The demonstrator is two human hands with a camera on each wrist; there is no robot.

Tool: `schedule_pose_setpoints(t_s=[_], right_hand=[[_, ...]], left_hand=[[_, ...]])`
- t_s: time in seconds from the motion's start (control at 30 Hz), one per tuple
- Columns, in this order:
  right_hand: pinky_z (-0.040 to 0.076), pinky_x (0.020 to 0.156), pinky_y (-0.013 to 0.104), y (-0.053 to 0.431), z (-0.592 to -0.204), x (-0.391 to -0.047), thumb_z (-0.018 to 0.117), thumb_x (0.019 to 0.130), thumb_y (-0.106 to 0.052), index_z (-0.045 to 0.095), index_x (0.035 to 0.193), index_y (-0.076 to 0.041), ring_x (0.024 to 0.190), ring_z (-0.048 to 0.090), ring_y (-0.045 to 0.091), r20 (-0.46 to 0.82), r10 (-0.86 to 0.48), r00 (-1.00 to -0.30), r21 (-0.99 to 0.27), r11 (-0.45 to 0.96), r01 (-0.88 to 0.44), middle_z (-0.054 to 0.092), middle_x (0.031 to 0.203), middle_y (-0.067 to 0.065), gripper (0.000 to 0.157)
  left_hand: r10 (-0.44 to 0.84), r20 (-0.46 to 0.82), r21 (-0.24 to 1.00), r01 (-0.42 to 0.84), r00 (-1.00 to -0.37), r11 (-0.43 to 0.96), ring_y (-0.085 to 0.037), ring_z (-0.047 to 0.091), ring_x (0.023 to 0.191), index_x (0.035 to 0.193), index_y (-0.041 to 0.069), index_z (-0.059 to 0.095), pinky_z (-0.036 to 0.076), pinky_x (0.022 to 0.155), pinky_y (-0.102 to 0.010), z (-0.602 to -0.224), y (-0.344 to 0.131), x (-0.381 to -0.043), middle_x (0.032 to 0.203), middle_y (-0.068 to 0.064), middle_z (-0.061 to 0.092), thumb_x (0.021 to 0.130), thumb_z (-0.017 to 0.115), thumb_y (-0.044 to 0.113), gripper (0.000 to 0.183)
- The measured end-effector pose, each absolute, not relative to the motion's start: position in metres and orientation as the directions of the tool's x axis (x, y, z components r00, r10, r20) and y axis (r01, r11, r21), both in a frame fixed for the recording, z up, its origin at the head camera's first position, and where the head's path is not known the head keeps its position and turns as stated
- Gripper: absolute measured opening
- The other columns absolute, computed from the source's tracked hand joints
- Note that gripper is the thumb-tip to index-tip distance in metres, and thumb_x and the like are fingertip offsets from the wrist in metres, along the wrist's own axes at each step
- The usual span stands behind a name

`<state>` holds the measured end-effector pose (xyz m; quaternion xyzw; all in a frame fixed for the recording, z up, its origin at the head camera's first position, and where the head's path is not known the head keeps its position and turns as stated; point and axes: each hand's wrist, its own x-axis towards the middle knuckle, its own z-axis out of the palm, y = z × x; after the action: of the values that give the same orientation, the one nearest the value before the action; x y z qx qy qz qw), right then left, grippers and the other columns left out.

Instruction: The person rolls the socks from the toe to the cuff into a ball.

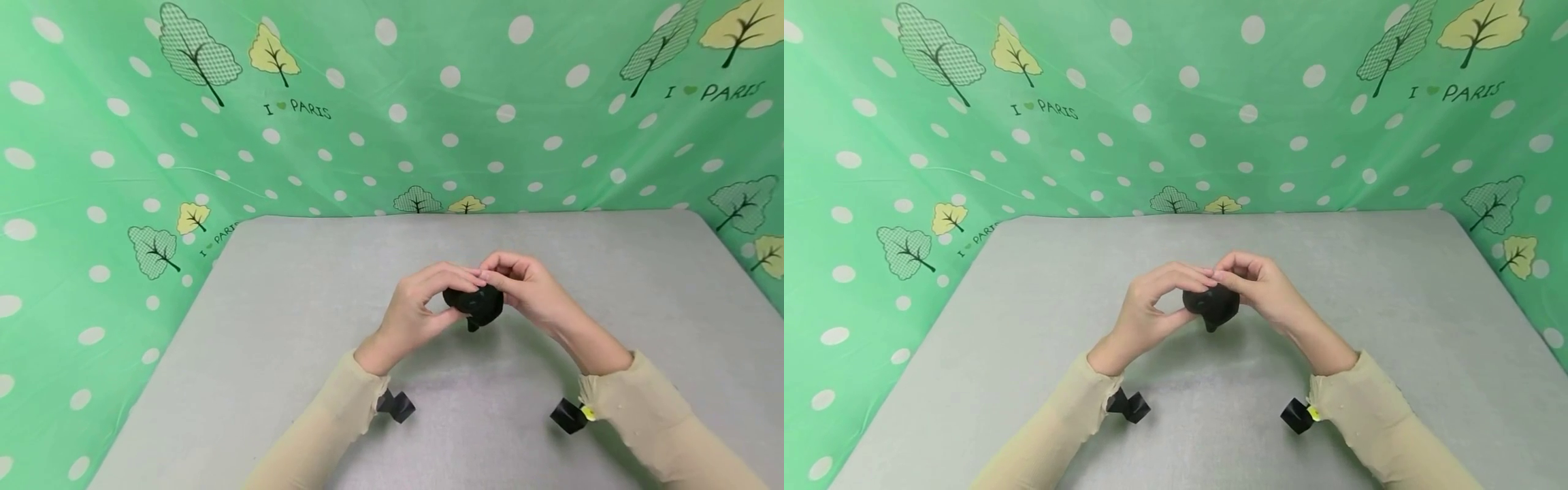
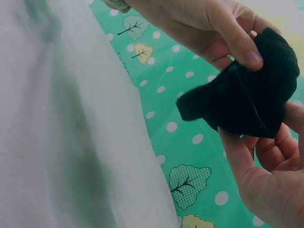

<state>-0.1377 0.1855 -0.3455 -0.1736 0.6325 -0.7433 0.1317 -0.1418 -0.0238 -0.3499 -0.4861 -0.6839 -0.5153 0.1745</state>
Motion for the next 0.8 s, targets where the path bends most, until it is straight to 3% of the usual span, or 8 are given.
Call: schedule_pose_setpoints(t_s=[0.17,0.3,0.4,0.53,0.7,0.8], right_hand=[[0.056,0.085,0.018,0.185,-0.345,-0.134,0.054,0.103,-0.012,0.068,0.101,-0.017,0.095,0.065,0.006,0.061,-0.339,-0.939,-0.996,-0.084,-0.034,0.067,0.1,-0.006,0.015],[0.054,0.091,0.017,0.184,-0.344,-0.129,0.055,0.103,-0.019,0.062,0.116,-0.011,0.103,0.065,0.004,0.019,-0.267,-0.963,-0.999,0.031,-0.029,0.064,0.111,-0.005,0.017],[0.057,0.087,0.02,0.182,-0.343,-0.128,0.057,0.102,-0.02,0.055,0.12,-0.002,0.096,0.067,0.006,-0.037,-0.244,-0.969,-0.996,0.093,0.015,0.063,0.107,-0.003,0.025],[0.06,0.081,0.024,0.179,-0.344,-0.128,0.061,0.098,-0.014,0.054,0.11,0.004,0.082,0.071,0.009,-0.107,-0.252,-0.962,-0.991,0.104,0.083,0.067,0.095,-0.003,0.023],[0.061,0.082,0.027,0.178,-0.347,-0.129,0.059,0.099,-0.007,0.062,0.1,-0.004,0.086,0.073,0.009,-0.127,-0.253,-0.959,-0.988,-0.049,0.144,0.07,0.096,-0.005,0.004],[0.059,0.081,0.023,0.18,-0.351,-0.13,0.057,0.1,-0.007,0.066,0.094,-0.011,0.086,0.069,0.008,-0.155,-0.285,-0.946,-0.936,-0.265,0.233,0.068,0.095,-0.004,0.011]], left_hand=[[0.456,0.708,0.599,0.8,-0.539,0.015,-0.024,0.07,0.106,0.099,0.001,0.069,0.054,0.099,-0.03,-0.351,-0.028,-0.143,0.107,-0.016,0.073,0.08,0.078,-0.006,0.023],[0.402,0.679,0.66,0.751,-0.614,0.031,-0.024,0.07,0.104,0.098,0.001,0.069,0.056,0.094,-0.031,-0.353,-0.033,-0.147,0.107,-0.017,0.073,0.078,0.08,-0.007,0.024],[0.359,0.656,0.704,0.709,-0.664,0.024,-0.024,0.07,0.104,0.097,0.0,0.068,0.058,0.092,-0.032,-0.354,-0.035,-0.149,0.107,-0.017,0.073,0.078,0.079,-0.007,0.023],[0.327,0.642,0.729,0.684,-0.693,0.02,-0.023,0.069,0.105,0.097,0.0,0.069,0.058,0.092,-0.032,-0.353,-0.035,-0.151,0.107,-0.017,0.072,0.08,0.079,-0.005,0.021],[0.313,0.629,0.743,0.668,-0.712,0.026,-0.024,0.069,0.104,0.097,0.0,0.068,0.057,0.093,-0.032,-0.353,-0.035,-0.151,0.107,-0.017,0.072,0.08,0.078,-0.005,0.021],[0.289,0.608,0.77,0.638,-0.739,0.009,-0.024,0.069,0.104,0.097,-0.001,0.068,0.057,0.095,-0.033,-0.352,-0.036,-0.152,0.107,-0.018,0.072,0.08,0.079,-0.005,0.021]])
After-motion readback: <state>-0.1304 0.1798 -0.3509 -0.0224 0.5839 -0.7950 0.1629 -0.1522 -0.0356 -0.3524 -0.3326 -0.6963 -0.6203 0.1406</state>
